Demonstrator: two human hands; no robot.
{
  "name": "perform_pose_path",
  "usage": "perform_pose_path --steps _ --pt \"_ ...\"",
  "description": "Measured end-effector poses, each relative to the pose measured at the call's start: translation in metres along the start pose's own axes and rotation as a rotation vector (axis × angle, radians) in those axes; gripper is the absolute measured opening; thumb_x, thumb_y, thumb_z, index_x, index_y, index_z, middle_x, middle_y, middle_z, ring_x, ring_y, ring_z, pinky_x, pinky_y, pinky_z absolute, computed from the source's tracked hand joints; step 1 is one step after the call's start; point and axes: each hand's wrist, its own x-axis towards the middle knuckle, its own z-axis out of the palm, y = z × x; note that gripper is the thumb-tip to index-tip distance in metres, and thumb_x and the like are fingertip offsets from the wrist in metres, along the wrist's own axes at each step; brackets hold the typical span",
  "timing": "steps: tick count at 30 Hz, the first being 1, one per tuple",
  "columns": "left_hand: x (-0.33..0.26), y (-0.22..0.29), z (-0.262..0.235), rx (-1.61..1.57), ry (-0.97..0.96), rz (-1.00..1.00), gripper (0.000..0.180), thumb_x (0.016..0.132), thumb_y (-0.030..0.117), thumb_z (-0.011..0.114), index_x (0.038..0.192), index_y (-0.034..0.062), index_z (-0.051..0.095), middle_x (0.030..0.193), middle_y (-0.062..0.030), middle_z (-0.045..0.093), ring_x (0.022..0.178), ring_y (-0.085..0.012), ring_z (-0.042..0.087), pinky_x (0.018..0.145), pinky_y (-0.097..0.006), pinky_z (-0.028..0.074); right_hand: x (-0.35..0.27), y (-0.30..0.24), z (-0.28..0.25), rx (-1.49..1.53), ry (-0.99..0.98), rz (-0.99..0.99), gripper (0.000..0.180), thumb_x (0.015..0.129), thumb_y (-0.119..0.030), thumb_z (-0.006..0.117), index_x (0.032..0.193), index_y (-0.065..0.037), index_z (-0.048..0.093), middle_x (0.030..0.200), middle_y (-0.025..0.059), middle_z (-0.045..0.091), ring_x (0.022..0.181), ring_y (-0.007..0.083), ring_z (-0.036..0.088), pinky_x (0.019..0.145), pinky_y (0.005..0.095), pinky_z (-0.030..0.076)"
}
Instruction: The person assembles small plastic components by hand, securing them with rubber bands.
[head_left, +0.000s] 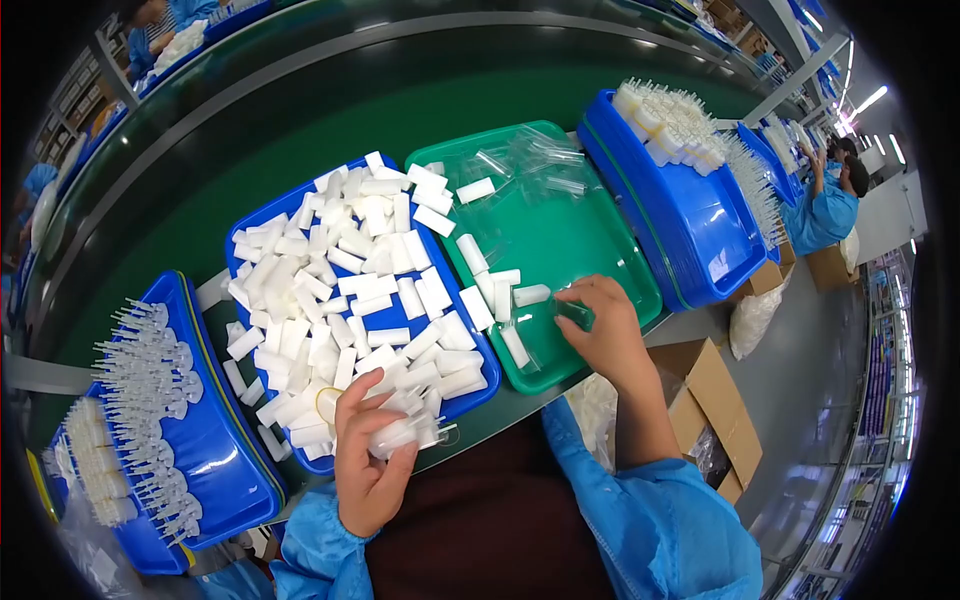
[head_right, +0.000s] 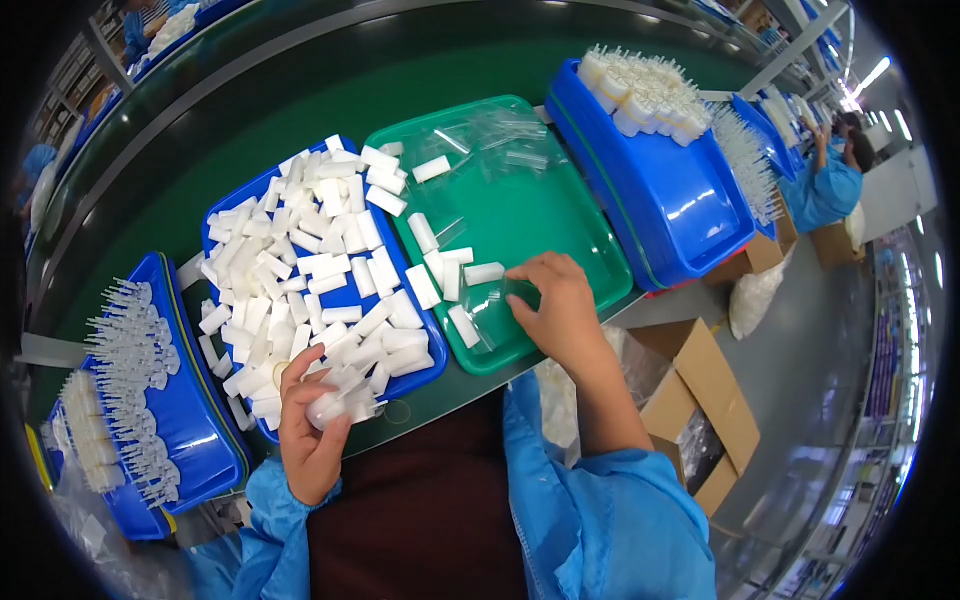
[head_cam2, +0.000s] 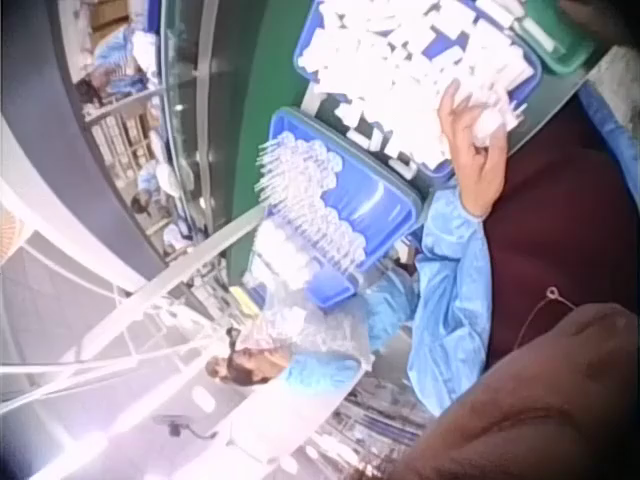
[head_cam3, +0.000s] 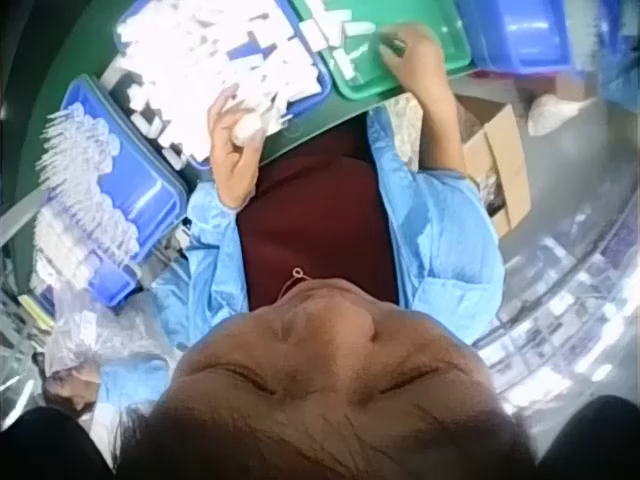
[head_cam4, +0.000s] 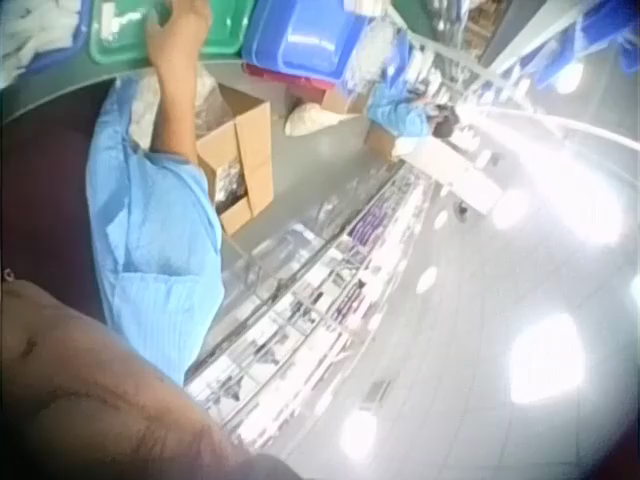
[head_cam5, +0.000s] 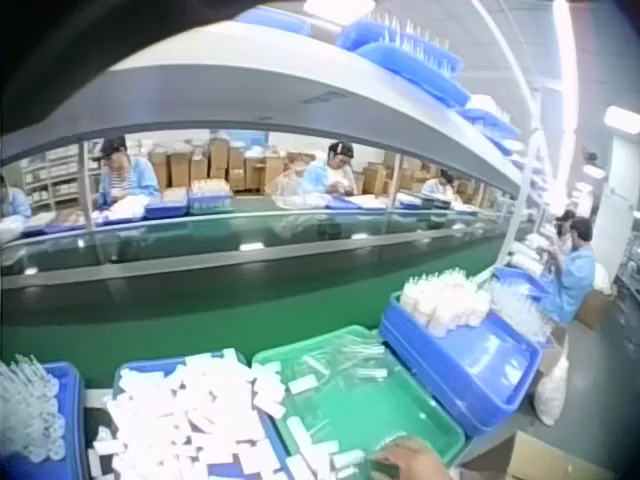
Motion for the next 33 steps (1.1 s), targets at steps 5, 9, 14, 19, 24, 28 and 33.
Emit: perform_pose_path --steps 5,9,14,19,24,28,33 --pt "0.003 0.002 0.001 0.006 0.019 0.047 0.031 0.079 0.0 0.061 0.109 0.0052 0.054 0.138 -0.0207 0.033 0.115 -0.0312 0.047 0.097 -0.04 0.039 0.0 -0.026 -0.002 0.333 0.048 -0.159 0.027 0.067 -0.003 0.079 0.091 -0.002 0.067 0.103 0.0102 0.065 0.086 0.0195 0.062 0.071 0.031 0.049" --pt "0.001 0.006 -0.003 0.011 0.073 0.02 0.032 0.079 0.0 0.061 0.11 0.0048 0.054 0.137 -0.0204 0.035 0.113 -0.0296 0.049 0.095 -0.038 0.039 0.001 -0.051 0.0 0.553 -0.068 -0.246 0.03 0.065 -0.002 0.08 0.092 -0.002 0.067 0.104 0.0092 0.06 0.076 0.0129 0.057 0.066 0.026 0.046" --pt "-0.002 0.005 -0.007 0.001 0.134 -0.016 0.029 0.081 0.001 0.061 0.109 0.0041 0.057 0.131 -0.0195 0.041 0.112 -0.0283 0.05 0.095 -0.037 0.039 0.006 -0.088 0.016 1.043 -0.262 -0.249 0.028 0.075 0.003 0.072 0.101 -0.005 0.067 0.101 0.003 0.051 0.073 0.0081 0.051 0.066 0.0192 0.043" --pt "-0.006 0.008 -0.011 0.011 0.175 -0.038 0.028 0.082 0.002 0.062 0.109 0.0044 0.057 0.129 -0.018 0.041 0.109 -0.027 0.051 0.094 -0.036 0.04 0.004 -0.126 0.019 1.341 -0.435 -0.131 0.042 0.084 0.002 0.063 0.125 -0.003 0.053 0.105 0.0061 0.056 0.079 0.006 0.054 0.071 0.0197 0.046" --pt "-0.006 0.007 -0.014 0.058 0.174 -0.005 0.027 0.082 0.003 0.062 0.109 0.0038 0.057 0.135 -0.0165 0.036 0.102 -0.0251 0.054 0.09 -0.035 0.043 -0.001 -0.127 0.036 1.259 -0.428 -0.165 0.041 0.088 -0.002 0.062 0.127 -0.001 0.05 0.105 0.0072 0.06 0.085 0.0063 0.055 0.073 0.0202 0.046" --pt "-0.006 0.005 -0.012 0.034 0.183 -0.009 0.028 0.082 0.003 0.062 0.109 0.0033 0.057 0.136 -0.017 0.035 0.101 -0.0253 0.054 0.089 -0.035 0.043 -0.004 -0.133 0.041 1.258 -0.421 -0.177 0.037 0.089 -0.005 0.06 0.125 0.0 0.051 0.104 0.0078 0.061 0.089 0.0084 0.056 0.077 0.0214 0.046" --pt "-0.005 0.002 -0.011 0.075 0.192 0.015 0.026 0.083 0.005 0.063 0.108 0.0031 0.056 0.134 -0.0174 0.038 0.101 -0.0262 0.054 0.088 -0.035 0.043 -0.007 -0.133 0.048 1.275 -0.411 -0.183 0.033 0.089 -0.005 0.059 0.122 0.001 0.052 0.102 0.0085 0.062 0.087 0.0093 0.058 0.078 0.0224 0.047"
